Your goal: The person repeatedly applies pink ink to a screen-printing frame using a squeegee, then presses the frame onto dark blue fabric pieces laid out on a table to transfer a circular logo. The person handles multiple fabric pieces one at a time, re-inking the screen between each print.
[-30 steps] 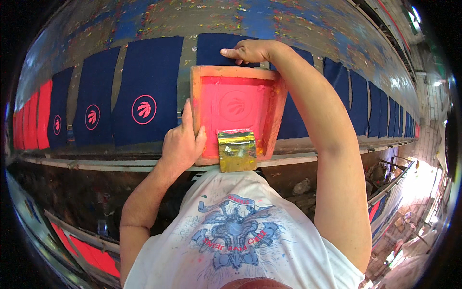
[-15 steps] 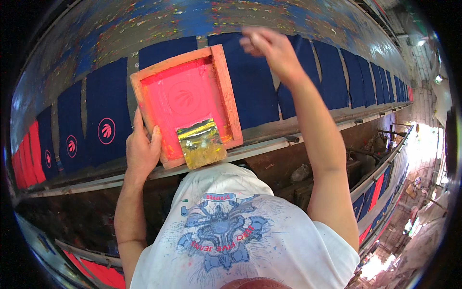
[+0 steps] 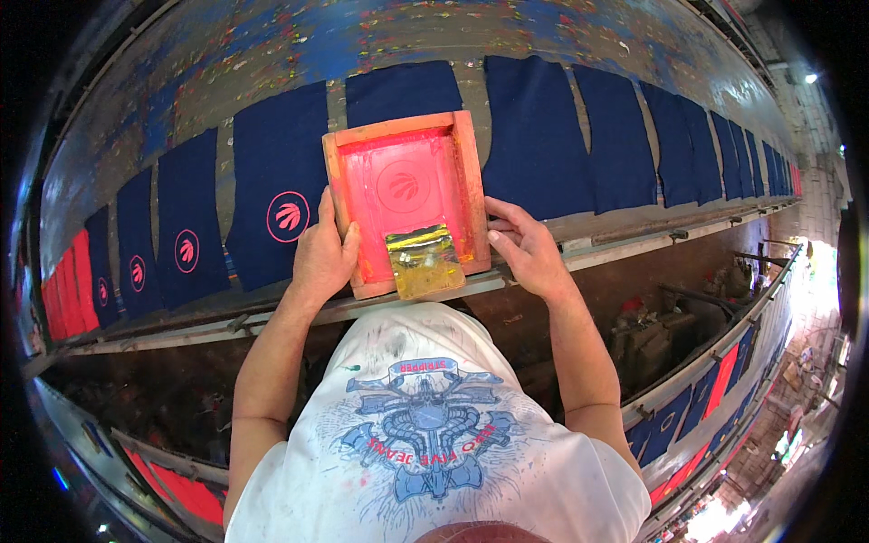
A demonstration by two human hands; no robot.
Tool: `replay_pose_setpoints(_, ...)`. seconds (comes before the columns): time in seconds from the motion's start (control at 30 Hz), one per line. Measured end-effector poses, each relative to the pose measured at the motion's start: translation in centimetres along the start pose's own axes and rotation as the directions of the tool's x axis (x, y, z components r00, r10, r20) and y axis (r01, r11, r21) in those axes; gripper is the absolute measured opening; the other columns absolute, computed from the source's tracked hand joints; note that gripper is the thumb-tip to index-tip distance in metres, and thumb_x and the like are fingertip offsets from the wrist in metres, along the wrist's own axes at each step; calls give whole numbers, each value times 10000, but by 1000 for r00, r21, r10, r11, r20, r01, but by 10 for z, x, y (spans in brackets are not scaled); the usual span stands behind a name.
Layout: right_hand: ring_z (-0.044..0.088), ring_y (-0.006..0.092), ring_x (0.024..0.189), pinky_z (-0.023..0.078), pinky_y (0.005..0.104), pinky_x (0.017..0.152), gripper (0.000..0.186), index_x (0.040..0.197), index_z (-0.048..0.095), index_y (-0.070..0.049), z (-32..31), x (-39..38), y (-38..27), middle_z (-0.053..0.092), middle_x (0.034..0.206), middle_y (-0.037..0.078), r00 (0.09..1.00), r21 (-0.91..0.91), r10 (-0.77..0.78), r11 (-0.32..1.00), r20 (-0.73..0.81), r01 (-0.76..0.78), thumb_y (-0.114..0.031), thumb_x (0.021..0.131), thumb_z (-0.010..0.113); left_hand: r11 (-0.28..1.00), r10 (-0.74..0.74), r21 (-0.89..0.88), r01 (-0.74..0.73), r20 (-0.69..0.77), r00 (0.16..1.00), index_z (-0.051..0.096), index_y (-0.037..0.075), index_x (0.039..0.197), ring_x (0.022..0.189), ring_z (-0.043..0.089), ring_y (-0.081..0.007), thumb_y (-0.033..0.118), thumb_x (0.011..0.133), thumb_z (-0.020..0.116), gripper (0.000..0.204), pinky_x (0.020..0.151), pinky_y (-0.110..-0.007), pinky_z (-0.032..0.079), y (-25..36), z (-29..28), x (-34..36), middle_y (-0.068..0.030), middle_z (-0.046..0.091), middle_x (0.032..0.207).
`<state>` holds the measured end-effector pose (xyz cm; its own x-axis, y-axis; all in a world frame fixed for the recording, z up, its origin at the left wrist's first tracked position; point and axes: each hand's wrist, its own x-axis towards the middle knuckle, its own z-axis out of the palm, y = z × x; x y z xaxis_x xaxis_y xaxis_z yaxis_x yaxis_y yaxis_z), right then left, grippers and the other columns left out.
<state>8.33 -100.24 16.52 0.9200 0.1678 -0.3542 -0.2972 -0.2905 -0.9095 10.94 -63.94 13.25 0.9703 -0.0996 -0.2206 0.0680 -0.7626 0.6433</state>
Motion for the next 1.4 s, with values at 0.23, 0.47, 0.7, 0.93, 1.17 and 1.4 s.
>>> replay_pose_setpoints(0.23, 732, 270, 1332, 581, 422, 1185, 524, 1626, 643, 9, 1, -5, -6, 734, 1521, 180, 998, -77, -37, 996, -46, 33, 0, 1105, 698, 1000, 10, 2, -10, 0, 1000, 274, -106, 1770, 934, 811, -544, 245, 1107, 715, 870, 850, -631, 650, 1, 0, -3, -363, 802, 1020)
replay_pose_setpoints(0.47, 699, 421, 1362, 564, 546, 1169, 445, 1376, 791, -46, 27, -27, -30, 735, 1450, 211, 738, -540, -595, 526, 319, 657, -178, 953, 829, 996, -11, 86, 10, 10, 1000, 267, -94, 1765, 921, 804, -551, 254, 1104, 709, 868, 826, -643, 639, 4, -3, -1, -353, 796, 981)
replay_pose_setpoints(0.7, 712, 386, 1308, 574, 517, 1120, 372, 1311, 802, -28, 55, -20, -35, 747, 1381, 193, 685, -599, -571, 374, 453, 708, -172, 980, 708, 999, 19, 47, -19, -4, 1000, 282, -95, 1751, 909, 801, -554, 236, 1100, 717, 849, 816, -643, 637, 8, -4, -2, -354, 793, 966)
replay_pose_setpoints(0.93, 732, 391, 1234, 586, 510, 1062, 391, 1318, 799, 3, 66, 1, -52, 765, 1325, 196, 720, -668, -584, 368, 376, 647, -116, 959, 699, 997, -57, 57, 54, 59, 997, 265, -62, 1788, 1019, 798, -565, 262, 1117, 710, 867, 900, -641, 632, 9, -3, 0, -382, 796, 1101)
replay_pose_setpoints(1.17, 733, 387, 1235, 585, 526, 1090, 413, 1335, 795, 19, 54, -16, -55, 766, 1316, 190, 780, -605, -499, 505, 377, 616, -74, 943, 705, 997, 16, 77, -16, 7, 1000, 303, -128, 1722, 888, 805, -556, 260, 1095, 717, 845, 815, -642, 652, 7, 1, 3, -353, 793, 936)
replay_pose_setpoints(1.4, 724, 394, 1257, 589, 517, 1101, 476, 1342, 794, -6, 70, -34, -42, 747, 1354, 168, 802, -653, -493, 492, 337, 576, 18, 869, 749, 994, -29, 106, 23, 57, 998, 299, -167, 1720, 878, 812, -541, 276, 1099, 705, 864, 812, -630, 660, 11, 1, 3, -348, 795, 929)
